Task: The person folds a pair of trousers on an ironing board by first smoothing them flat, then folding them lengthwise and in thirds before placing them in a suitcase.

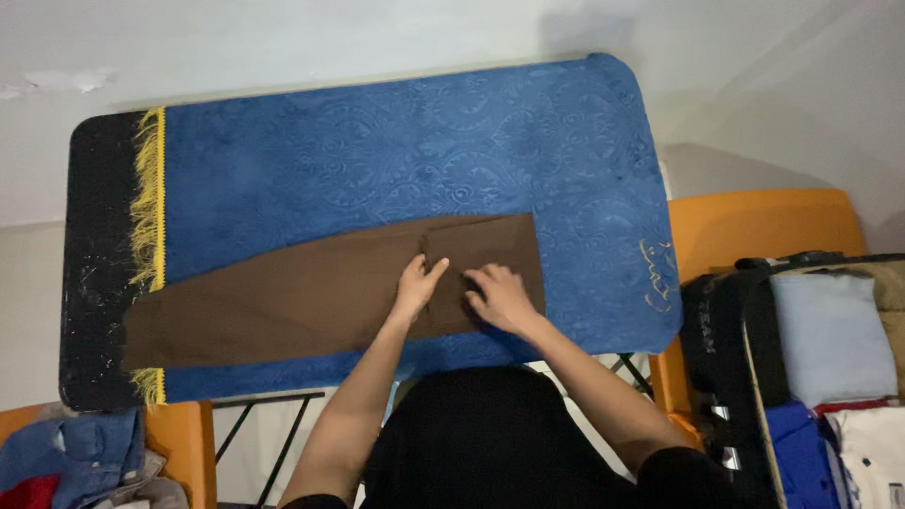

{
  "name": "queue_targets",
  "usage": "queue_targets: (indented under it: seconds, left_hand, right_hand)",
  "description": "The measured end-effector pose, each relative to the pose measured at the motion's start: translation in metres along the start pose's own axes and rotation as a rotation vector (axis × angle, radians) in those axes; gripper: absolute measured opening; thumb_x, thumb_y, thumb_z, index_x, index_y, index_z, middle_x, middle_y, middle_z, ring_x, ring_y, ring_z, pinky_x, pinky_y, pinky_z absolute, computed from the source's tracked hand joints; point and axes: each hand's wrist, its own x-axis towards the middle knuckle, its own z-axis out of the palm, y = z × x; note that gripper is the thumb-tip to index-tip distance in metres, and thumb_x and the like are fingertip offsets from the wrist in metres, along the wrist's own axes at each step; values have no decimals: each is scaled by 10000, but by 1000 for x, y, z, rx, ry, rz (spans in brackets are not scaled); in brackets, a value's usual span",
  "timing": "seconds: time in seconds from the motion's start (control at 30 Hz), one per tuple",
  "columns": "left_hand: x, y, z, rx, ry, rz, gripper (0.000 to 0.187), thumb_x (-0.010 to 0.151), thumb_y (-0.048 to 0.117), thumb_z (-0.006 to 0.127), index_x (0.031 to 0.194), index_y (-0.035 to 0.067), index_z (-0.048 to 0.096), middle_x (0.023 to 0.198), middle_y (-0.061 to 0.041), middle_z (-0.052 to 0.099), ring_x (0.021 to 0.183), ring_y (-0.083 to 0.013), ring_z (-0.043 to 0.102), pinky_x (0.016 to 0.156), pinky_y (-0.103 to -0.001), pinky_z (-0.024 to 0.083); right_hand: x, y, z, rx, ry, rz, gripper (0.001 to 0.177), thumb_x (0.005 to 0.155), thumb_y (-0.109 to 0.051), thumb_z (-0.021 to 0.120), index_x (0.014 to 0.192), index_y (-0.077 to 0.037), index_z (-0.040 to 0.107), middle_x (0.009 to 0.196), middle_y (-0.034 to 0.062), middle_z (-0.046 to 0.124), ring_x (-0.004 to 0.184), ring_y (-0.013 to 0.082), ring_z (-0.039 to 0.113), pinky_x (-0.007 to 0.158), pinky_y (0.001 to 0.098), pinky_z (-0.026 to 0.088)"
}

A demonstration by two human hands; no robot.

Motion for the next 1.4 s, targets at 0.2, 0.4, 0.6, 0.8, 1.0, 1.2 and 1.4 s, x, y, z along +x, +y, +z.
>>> queue_targets:
  seconds: [0.2, 0.4, 0.6, 0.8, 1.0, 1.2, 1.4]
  left_hand:
    - [7, -1, 5, 370, 266, 223, 780, 907, 531, 747, 1354, -86, 580, 1261, -329, 648, 1166, -397, 642, 951, -467, 529]
    - [29, 25, 5, 497, 425, 174, 629, 856, 531, 768, 1186, -1, 697, 1002, -219, 758, 986, -381, 722, 885, -459, 556]
    - [11, 46, 11, 432, 416, 287, 343, 999, 334, 648, 1183, 47, 688, 1028, -178, 761, 984, -355, 735, 894, -467, 565]
    - [-23, 56, 40, 725, 437, 786, 326, 1000, 224, 644, 1310, 121, 648, 1435, -109, 563, 1379, -340, 508, 1166, -533, 388]
    - [-30, 48, 68, 1071, 48, 970, 608, 975, 386, 613, 1486, 73, 510, 1579, -247, 385, 1498, -447, 287, 1232, -611, 166]
    - [-29, 44, 70, 1172, 24, 905, 724, 966, 475, 554, 1555, 77, 418, 1630, -245, 311, 1522, -440, 246, 1243, -605, 124]
    - [-29, 50, 72, 1207, 24, 889, 755, 953, 487, 564, 1558, 67, 399, 1626, -256, 297, 1513, -446, 246, 1237, -620, 118]
  right_hand:
    - [2, 55, 13, -275, 409, -50, 499, 877, -240, 666, 1365, -144, 616, 1467, 212, 501, 1394, 384, 438, 1080, 581, 355]
    - [29, 86, 10, -349, 341, -4, 553, 982, -312, 580, 1502, -140, 501, 1592, 218, 394, 1494, 380, 341, 1154, 636, 269]
    - [27, 92, 22, -409, 288, 13, 618, 1015, -382, 499, 1577, -148, 390, 1653, 213, 294, 1542, 372, 242, 1186, 688, 148]
    - [35, 85, 32, -422, 343, 72, 654, 1007, -394, 495, 1591, -127, 372, 1654, 252, 268, 1545, 391, 218, 1209, 684, 122]
    - [35, 83, 32, -339, 374, 78, 649, 999, -379, 514, 1588, -135, 390, 1652, 242, 280, 1544, 394, 235, 1209, 680, 124]
    - [32, 82, 31, -335, 359, 89, 623, 992, -371, 523, 1561, -138, 419, 1649, 245, 299, 1543, 395, 253, 1216, 663, 140]
    - [-3, 78, 36, -300, 361, 115, 636, 1006, -388, 525, 1574, -124, 411, 1646, 251, 303, 1539, 406, 258, 1218, 668, 126]
